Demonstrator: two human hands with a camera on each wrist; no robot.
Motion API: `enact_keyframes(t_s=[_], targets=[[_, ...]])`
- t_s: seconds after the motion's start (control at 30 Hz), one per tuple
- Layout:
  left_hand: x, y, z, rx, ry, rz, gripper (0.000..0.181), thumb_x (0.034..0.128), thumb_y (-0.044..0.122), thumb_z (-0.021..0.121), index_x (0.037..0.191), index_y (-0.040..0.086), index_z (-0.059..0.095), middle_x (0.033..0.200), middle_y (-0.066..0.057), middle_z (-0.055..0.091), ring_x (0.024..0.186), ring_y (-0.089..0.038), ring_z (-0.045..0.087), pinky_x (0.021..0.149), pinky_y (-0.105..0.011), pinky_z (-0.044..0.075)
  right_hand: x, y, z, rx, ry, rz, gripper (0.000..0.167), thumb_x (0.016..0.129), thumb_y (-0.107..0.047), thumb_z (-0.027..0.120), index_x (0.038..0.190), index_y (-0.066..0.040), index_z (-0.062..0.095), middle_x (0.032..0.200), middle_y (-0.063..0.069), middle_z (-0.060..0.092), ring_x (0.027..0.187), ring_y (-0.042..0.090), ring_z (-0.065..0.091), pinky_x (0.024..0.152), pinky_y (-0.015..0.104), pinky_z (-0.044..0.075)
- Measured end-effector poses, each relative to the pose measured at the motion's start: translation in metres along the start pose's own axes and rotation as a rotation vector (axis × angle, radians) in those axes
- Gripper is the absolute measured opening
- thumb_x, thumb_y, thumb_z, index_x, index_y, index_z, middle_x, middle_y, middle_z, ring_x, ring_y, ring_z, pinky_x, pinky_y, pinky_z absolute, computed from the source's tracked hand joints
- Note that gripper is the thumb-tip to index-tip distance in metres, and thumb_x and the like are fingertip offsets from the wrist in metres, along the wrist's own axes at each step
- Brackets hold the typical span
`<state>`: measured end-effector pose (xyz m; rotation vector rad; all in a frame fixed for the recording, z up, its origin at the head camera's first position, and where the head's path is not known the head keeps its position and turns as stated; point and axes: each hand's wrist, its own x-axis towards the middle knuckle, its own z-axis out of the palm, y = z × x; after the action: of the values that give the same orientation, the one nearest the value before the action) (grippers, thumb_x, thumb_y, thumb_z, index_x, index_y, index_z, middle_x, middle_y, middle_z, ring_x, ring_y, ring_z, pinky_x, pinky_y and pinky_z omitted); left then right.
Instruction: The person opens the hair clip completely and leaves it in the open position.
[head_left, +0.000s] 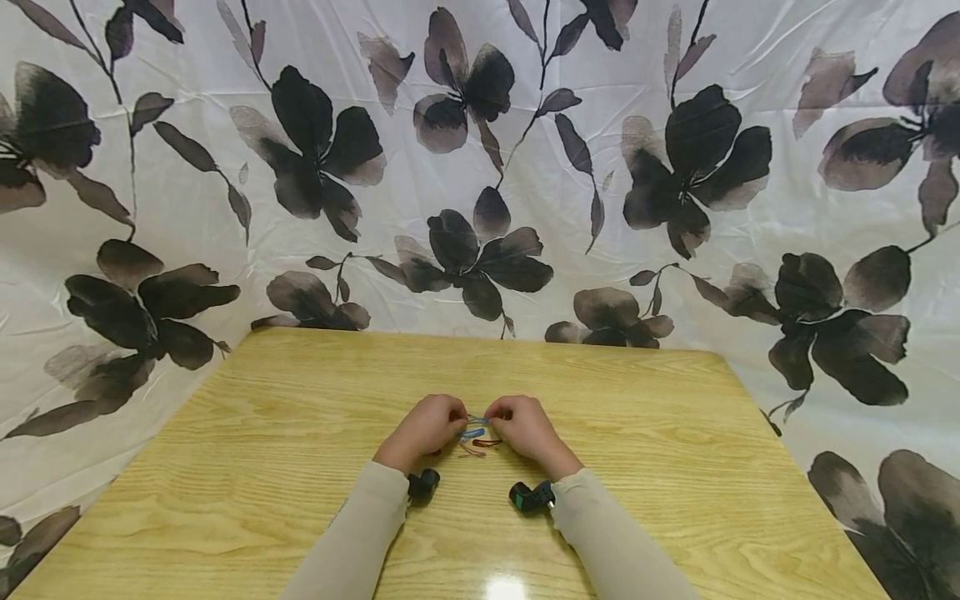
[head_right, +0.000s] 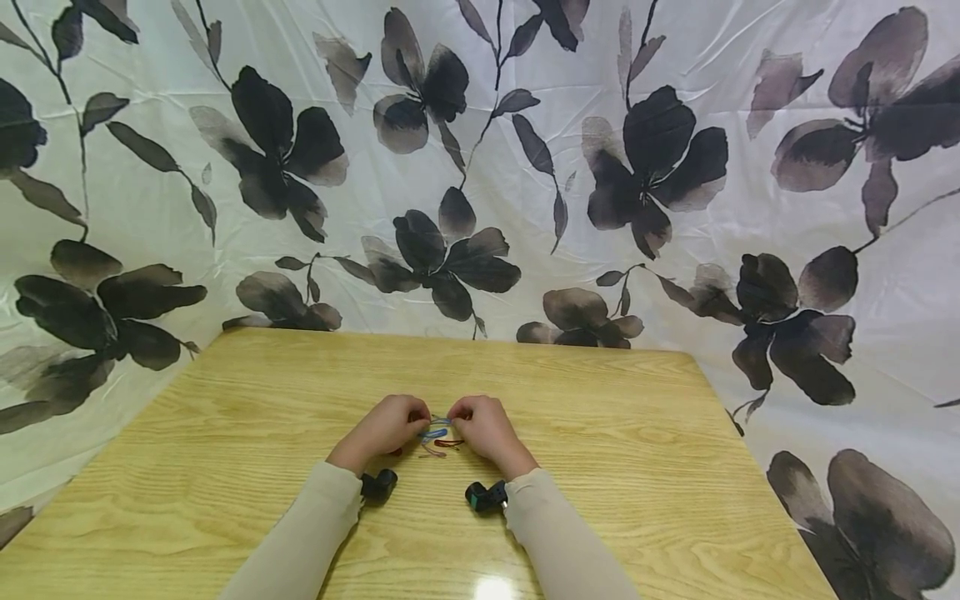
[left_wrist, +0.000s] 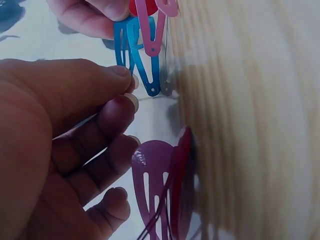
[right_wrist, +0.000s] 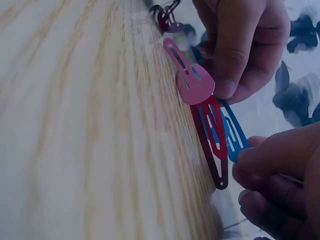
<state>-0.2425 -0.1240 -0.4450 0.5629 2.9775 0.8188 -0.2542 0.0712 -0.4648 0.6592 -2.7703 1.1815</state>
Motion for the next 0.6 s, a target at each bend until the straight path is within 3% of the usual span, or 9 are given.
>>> enact_keyframes(t_s=[0.23,0.6], targets=[[-0.0004,-0.0014,-0.0001,0.028,-0.012,0.015,0.01,0.093,0.015,0.063,0.091,0.009,0.072,0.089,-0.003,0.068,0.071,-0.012,0.054,0.072,-0.032,0.049,-0.0005,-0.0014,0.0003,-0.008,-0.018,0.001,0.014,0.09,-0.01,0.063,0.091,-0.017,0.075,0.088,-0.002,0.07,0.079,0.011,0.06,0.073,0.03,0.049],[-0.0016,-0.0023,0.0003,0.029,-0.04,-0.016,0.013,0.0937,0.015,0.061,0.095,0.01,0.073,0.093,-0.004,0.069,0.07,-0.012,0.054,0.072,-0.032,0.049,-0.0012,-0.004,-0.0003,-0.028,-0.038,-0.016,0.014,0.09,-0.009,0.062,0.092,-0.015,0.075,0.09,0.0,0.072,0.082,0.014,0.062,0.075,0.032,0.05]])
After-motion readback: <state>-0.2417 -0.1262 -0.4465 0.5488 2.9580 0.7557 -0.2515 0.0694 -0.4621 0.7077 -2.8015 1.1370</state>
